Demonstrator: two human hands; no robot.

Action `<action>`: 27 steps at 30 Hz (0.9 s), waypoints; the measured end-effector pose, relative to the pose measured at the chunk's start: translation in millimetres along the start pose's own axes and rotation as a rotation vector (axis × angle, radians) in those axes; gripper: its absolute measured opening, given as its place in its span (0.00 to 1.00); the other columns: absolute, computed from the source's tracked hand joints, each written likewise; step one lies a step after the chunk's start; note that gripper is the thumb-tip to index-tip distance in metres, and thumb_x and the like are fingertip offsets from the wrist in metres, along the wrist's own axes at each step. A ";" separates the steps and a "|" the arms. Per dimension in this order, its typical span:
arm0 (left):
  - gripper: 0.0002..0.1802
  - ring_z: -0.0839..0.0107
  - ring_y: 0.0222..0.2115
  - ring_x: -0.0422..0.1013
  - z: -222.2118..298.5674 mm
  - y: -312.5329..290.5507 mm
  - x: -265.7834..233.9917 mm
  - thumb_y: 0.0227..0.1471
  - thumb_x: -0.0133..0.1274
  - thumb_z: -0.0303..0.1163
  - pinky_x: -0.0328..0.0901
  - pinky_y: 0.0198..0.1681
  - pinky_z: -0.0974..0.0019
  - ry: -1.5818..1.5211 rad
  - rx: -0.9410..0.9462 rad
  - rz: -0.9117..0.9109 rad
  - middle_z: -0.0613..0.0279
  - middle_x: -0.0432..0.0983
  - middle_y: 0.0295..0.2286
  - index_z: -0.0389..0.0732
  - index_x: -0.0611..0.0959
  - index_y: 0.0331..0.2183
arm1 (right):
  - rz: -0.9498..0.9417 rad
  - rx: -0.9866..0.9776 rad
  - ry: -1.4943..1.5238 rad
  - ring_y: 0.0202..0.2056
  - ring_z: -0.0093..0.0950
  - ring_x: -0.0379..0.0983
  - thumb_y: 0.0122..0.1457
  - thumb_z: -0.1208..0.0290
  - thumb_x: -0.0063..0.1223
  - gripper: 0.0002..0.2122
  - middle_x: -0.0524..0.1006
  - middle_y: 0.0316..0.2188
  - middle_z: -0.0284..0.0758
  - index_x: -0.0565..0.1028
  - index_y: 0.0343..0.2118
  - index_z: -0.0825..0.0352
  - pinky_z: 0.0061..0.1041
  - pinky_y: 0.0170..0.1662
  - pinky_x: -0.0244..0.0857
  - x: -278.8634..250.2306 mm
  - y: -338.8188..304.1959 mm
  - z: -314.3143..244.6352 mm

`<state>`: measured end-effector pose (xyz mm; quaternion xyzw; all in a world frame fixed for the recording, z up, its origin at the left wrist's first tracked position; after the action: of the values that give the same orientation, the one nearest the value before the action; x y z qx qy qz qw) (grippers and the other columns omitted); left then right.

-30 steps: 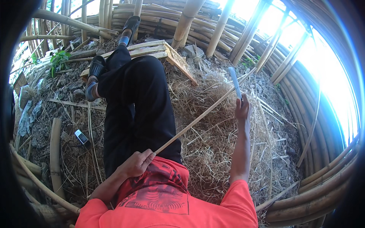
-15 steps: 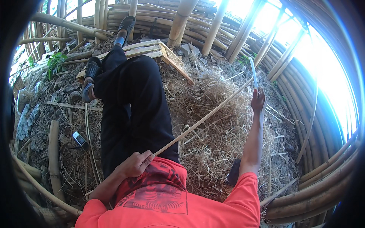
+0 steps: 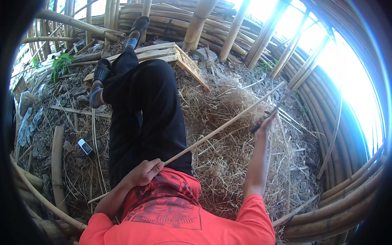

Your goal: The person shaves a thin bamboo strip using a large knife by drawing the blade along the surface of the strip multiple times.

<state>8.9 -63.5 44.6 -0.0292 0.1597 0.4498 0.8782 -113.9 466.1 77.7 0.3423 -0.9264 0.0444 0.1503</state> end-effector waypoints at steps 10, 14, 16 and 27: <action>0.16 0.64 0.14 0.64 2.4 0.5 -1.8 0.68 0.43 0.38 0.57 0.21 0.62 0.032 -0.013 0.018 0.51 0.67 0.14 0.36 0.76 0.34 | -0.360 -1.010 -0.900 0.15 0.23 0.62 0.62 0.32 0.35 0.32 0.65 0.13 0.30 0.72 0.40 0.62 0.30 0.19 0.53 48.7 -39.0 -65.0; 0.14 0.53 0.15 0.69 5.1 -2.3 -2.5 0.67 0.43 0.37 0.59 0.21 0.59 0.088 0.043 0.003 0.47 0.69 0.15 0.36 0.77 0.35 | -0.293 -1.089 -0.986 0.15 0.26 0.63 0.65 0.42 0.42 0.25 0.69 0.14 0.36 0.75 0.42 0.65 0.33 0.20 0.55 20.5 20.7 -90.8; 0.14 0.50 0.16 0.70 5.1 -5.4 -2.3 0.67 0.43 0.37 0.59 0.21 0.58 0.118 0.068 0.005 0.46 0.70 0.15 0.37 0.77 0.36 | -0.222 -0.989 -1.110 0.17 0.30 0.65 0.65 0.51 0.47 0.23 0.71 0.16 0.41 0.79 0.42 0.70 0.35 0.24 0.58 16.6 48.5 -117.2; 0.14 0.52 0.14 0.69 0.3 -5.1 -5.4 0.67 0.44 0.37 0.58 0.19 0.58 0.117 0.056 -0.015 0.47 0.68 0.14 0.36 0.76 0.35 | -0.305 -1.053 -1.134 0.19 0.36 0.71 0.65 0.57 0.50 0.17 0.72 0.17 0.45 0.79 0.40 0.68 0.36 0.26 0.60 19.3 63.1 -122.0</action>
<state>10.0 -70.7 46.1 -0.0321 0.2232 0.4361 0.8712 -138.4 524.8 201.0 0.3199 -0.7037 -0.6026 -0.1984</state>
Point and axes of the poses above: each hand's wrist, its own y-axis towards the middle knuckle, its own x-axis out of the palm, z = x × y, the point moved 7 cm from there along y, towards the middle knuckle
